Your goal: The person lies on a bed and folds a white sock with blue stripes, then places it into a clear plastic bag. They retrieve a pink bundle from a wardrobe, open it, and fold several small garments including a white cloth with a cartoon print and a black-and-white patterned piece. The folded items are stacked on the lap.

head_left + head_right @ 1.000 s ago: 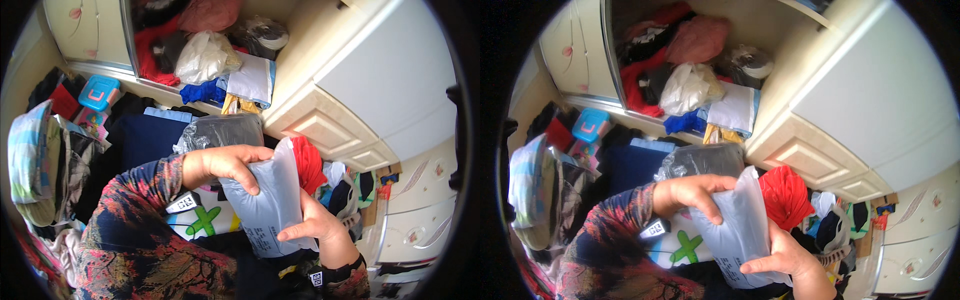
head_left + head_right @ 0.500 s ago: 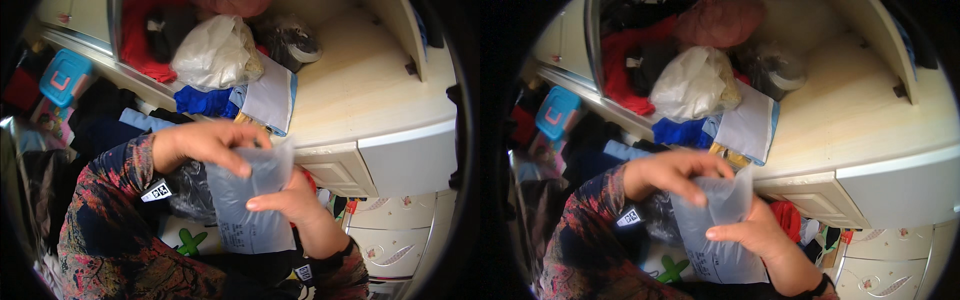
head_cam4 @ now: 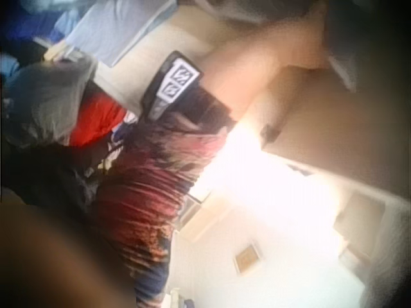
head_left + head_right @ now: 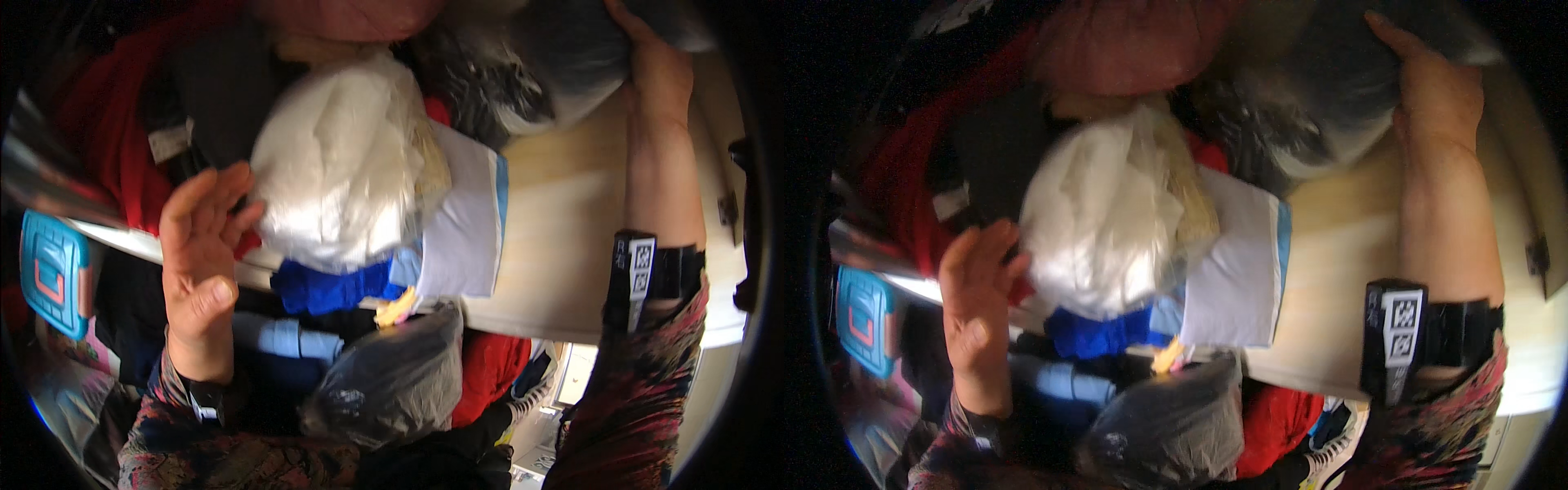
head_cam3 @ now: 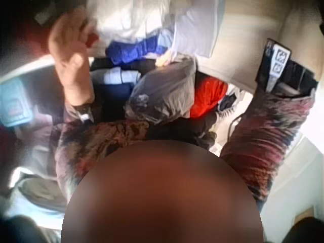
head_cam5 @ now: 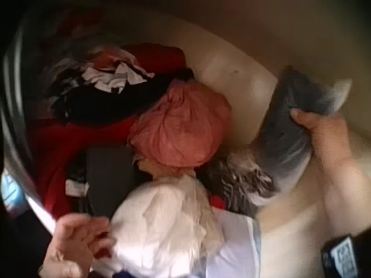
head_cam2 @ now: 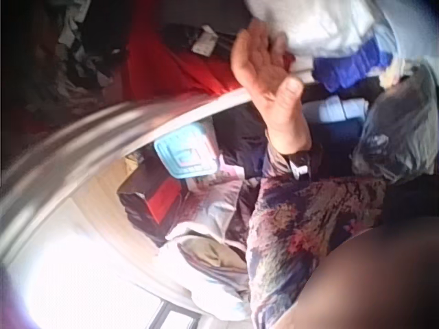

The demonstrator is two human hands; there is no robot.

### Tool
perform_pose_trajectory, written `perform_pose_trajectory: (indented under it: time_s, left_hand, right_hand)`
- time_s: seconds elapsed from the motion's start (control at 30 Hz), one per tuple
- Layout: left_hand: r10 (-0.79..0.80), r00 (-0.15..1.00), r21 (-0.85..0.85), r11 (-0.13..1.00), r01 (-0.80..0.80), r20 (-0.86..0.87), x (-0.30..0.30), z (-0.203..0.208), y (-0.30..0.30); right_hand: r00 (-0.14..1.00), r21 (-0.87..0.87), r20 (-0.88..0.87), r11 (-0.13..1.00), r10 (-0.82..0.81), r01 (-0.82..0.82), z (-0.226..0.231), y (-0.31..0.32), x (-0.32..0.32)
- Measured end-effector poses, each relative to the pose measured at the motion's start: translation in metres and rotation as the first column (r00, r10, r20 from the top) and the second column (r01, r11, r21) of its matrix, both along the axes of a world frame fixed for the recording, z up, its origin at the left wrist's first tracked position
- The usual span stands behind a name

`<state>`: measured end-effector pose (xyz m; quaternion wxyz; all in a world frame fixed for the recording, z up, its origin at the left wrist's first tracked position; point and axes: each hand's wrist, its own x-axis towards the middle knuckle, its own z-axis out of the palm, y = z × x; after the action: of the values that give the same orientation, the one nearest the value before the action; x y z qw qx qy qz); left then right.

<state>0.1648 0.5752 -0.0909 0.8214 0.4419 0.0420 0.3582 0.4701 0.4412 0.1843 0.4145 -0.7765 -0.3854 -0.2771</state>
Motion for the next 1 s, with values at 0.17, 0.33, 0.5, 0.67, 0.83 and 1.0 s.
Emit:
perform_pose_trajectory:
  time_s: [0.17,0.33,0.5,0.67,0.83,1.0]
  left_hand:
    - [-0.011,1.000,-0.199,0.980,0.015,0.025,0.006,-0.013,0.009]
    - [-0.118,0.978,-0.196,0.969,0.151,0.170,0.007,-0.024,0.018]
    - [-0.113,0.984,-0.280,0.949,0.147,0.135,0.002,-0.018,0.019]
    - [-0.120,0.992,-0.415,0.902,0.122,0.030,-0.003,-0.010,0.023]
    - [-0.183,0.971,-0.423,0.876,0.233,0.155,-0.006,-0.010,0.029]
    - [-0.185,0.969,-0.400,0.886,0.236,0.162,-0.006,-0.018,0.034]
  right_hand:
    - [0.548,-0.387,0.828,0.587,-0.117,0.711,0.031,0.024,0.142]
    - [0.697,-0.652,0.700,0.258,-0.158,0.713,-0.049,0.047,0.200]
    - [0.877,-0.835,0.475,0.275,-0.076,0.476,-0.130,0.096,0.149]
    - [0.986,-0.550,0.071,0.819,-0.153,0.166,-0.103,0.152,0.090]
    - [0.991,-0.469,-0.031,0.874,0.128,-0.127,-0.084,0.196,0.049]
    - [0.998,-0.700,0.060,0.713,-0.008,0.048,-0.102,0.189,0.030]
